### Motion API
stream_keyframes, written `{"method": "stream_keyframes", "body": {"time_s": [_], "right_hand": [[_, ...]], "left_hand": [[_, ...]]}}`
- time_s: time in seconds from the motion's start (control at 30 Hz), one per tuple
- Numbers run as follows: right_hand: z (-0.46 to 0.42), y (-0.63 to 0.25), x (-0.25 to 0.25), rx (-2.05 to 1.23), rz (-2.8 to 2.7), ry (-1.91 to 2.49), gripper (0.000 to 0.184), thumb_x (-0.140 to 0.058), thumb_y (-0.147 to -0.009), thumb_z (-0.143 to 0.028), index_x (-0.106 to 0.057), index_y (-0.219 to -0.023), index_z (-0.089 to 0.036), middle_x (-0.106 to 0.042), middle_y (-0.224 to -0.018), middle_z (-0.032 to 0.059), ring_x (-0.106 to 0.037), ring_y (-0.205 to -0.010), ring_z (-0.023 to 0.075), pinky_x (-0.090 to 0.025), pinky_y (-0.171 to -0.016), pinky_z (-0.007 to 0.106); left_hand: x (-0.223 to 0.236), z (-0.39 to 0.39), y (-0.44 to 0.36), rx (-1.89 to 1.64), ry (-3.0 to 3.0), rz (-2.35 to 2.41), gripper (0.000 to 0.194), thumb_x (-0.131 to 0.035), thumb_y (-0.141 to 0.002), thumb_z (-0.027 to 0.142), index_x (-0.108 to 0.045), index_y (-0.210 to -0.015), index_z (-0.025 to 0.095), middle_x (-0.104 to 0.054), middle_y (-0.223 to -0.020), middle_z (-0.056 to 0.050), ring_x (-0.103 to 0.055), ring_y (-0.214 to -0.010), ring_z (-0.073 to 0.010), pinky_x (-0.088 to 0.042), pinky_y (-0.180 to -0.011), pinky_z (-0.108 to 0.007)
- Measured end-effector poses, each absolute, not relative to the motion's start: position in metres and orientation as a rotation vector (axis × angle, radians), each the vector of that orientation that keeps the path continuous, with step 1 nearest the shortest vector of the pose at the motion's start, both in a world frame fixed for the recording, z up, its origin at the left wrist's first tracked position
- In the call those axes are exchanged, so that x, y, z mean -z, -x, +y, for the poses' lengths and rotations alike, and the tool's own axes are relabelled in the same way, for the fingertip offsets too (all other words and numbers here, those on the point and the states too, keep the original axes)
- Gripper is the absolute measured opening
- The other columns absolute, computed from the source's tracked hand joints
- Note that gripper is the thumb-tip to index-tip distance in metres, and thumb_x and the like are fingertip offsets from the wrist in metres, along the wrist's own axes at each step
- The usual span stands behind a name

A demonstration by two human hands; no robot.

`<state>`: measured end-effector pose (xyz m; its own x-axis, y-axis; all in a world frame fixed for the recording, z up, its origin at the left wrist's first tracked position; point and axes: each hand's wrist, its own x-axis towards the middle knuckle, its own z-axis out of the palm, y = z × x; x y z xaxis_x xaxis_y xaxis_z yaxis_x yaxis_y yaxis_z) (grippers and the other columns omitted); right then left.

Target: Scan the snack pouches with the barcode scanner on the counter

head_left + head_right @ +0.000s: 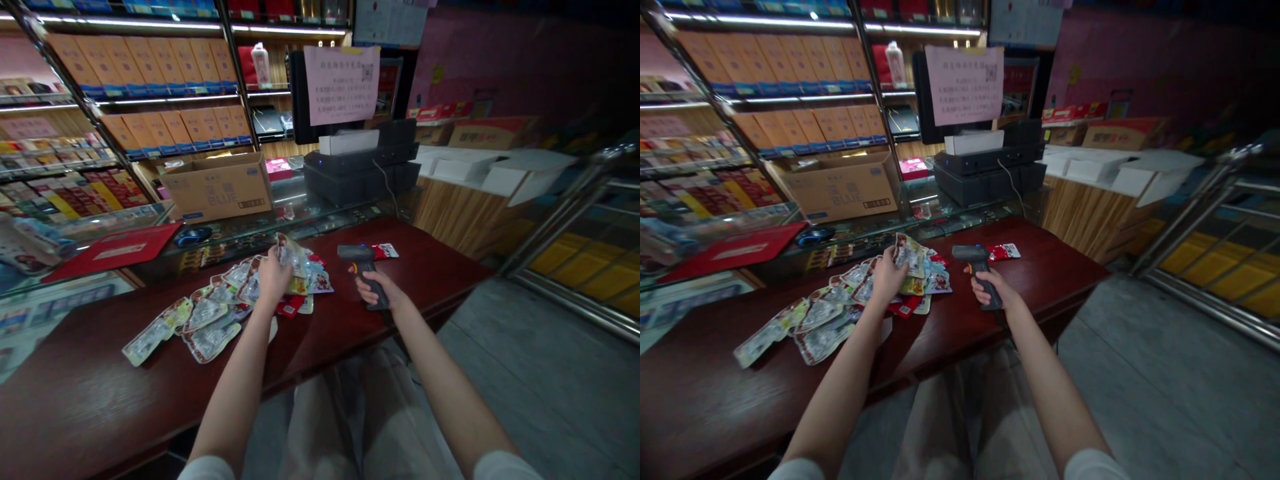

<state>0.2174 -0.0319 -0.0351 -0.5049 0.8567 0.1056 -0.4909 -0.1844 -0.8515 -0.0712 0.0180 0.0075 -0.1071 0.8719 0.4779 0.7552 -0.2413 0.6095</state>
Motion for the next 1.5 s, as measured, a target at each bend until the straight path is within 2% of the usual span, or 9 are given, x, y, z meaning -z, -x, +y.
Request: {"method": "stream_keyframes", "body": {"time_s": [0.17,0.27,0.37,0.6,0.77,0.97,1.2,1.33,1.5], "right_hand": [[-0.03,-0.225,0.029,-1.748,-0.999,0.502,0.033,-0.067,-0.081,-0.038,-0.053,-0.105,-0.02,-0.045,-0.055,-0.0101,-0.025,-0.034,0.0042,-0.023,-0.032,0.017],[-0.027,-0.243,0.027,-1.698,-0.959,0.536,0.028,-0.067,-0.08,-0.037,-0.053,-0.096,-0.02,-0.042,-0.055,-0.0092,-0.025,-0.035,0.005,-0.022,-0.032,0.019],[-0.023,-0.272,0.027,-1.655,-0.937,0.592,0.023,-0.066,-0.081,-0.037,-0.049,-0.083,-0.022,-0.039,-0.054,-0.0082,-0.025,-0.035,0.0061,-0.023,-0.032,0.021],[-0.019,-0.318,0.031,-1.508,-0.807,0.626,0.02,-0.066,-0.081,-0.034,-0.051,-0.087,-0.022,-0.039,-0.054,-0.0088,-0.025,-0.036,0.0056,-0.023,-0.032,0.019],[-0.021,-0.313,0.041,-1.467,-0.784,0.728,0.031,-0.075,-0.075,-0.035,-0.051,-0.088,-0.022,-0.047,-0.053,-0.0084,-0.034,-0.036,0.0062,-0.029,-0.034,0.02],[-0.024,-0.314,0.049,-1.418,-0.675,0.732,0.034,-0.076,-0.073,-0.036,-0.049,-0.088,-0.022,-0.048,-0.052,-0.0092,-0.037,-0.036,0.0059,-0.03,-0.033,0.018],[-0.019,-0.315,0.051,-1.402,-0.563,0.7,0.035,-0.075,-0.073,-0.036,-0.052,-0.094,-0.02,-0.046,-0.051,-0.0093,-0.037,-0.035,0.0062,-0.03,-0.033,0.019],[-0.02,-0.315,0.051,-1.41,-0.561,0.685,0.036,-0.075,-0.074,-0.036,-0.051,-0.095,-0.021,-0.046,-0.051,-0.0095,-0.039,-0.036,0.0065,-0.029,-0.034,0.019],[-0.019,-0.317,0.053,-1.435,-0.577,0.683,0.035,-0.074,-0.075,-0.037,-0.051,-0.096,-0.022,-0.046,-0.052,-0.01,-0.038,-0.036,0.0062,-0.03,-0.035,0.018]], "left_hand": [[-0.018,0.004,0.072,-0.962,-2.111,2.245,0.055,-0.057,-0.081,0.025,-0.057,-0.132,0.007,-0.054,-0.134,-0.03,-0.048,-0.128,-0.0468,-0.039,-0.102,-0.062],[-0.02,0.002,0.071,-0.897,-2.316,2.122,0.056,-0.052,-0.08,0.015,-0.057,-0.136,0.016,-0.046,-0.148,-0.022,-0.042,-0.137,-0.0398,-0.035,-0.109,-0.058],[-0.02,0.003,0.07,-0.719,-2.551,1.81,0.053,-0.045,-0.081,0.008,-0.063,-0.128,0.024,-0.058,-0.139,-0.014,-0.051,-0.132,-0.0316,-0.032,-0.114,-0.053],[-0.037,0.008,0.01,-0.799,-2.666,1.645,0.045,-0.048,-0.081,0.007,-0.067,-0.119,0.023,-0.064,-0.127,-0.014,-0.052,-0.131,-0.0327,-0.02,-0.12,-0.057],[-0.033,0.044,-0.082,-0.609,-2.627,1.342,0.037,-0.053,-0.086,0.018,-0.065,-0.121,0.018,-0.065,-0.125,-0.016,-0.062,-0.116,-0.0303,-0.042,-0.106,-0.044],[0.005,0.101,-0.15,-0.607,-2.23,1.195,0.059,-0.07,-0.071,0.014,-0.057,-0.129,0.01,-0.061,-0.133,-0.021,-0.058,-0.125,-0.0323,-0.043,-0.107,-0.041],[0.032,0.114,-0.166,-0.405,-2.364,1.411,0.062,-0.079,-0.069,0.039,-0.06,-0.124,0.019,-0.057,-0.136,-0.023,-0.051,-0.13,-0.0412,-0.041,-0.104,-0.051],[0.038,0.12,-0.16,-0.452,-2.224,1.525,0.057,-0.085,-0.059,0.042,-0.06,-0.105,0.019,-0.065,-0.123,-0.02,-0.059,-0.121,-0.0378,-0.045,-0.098,-0.046],[0.04,0.127,-0.148,-0.927,-1.7,1.358,0.043,-0.085,-0.058,0.022,-0.051,-0.085,0.023,-0.072,-0.089,-0.008,-0.069,-0.091,-0.027,-0.051,-0.089,-0.04]]}}
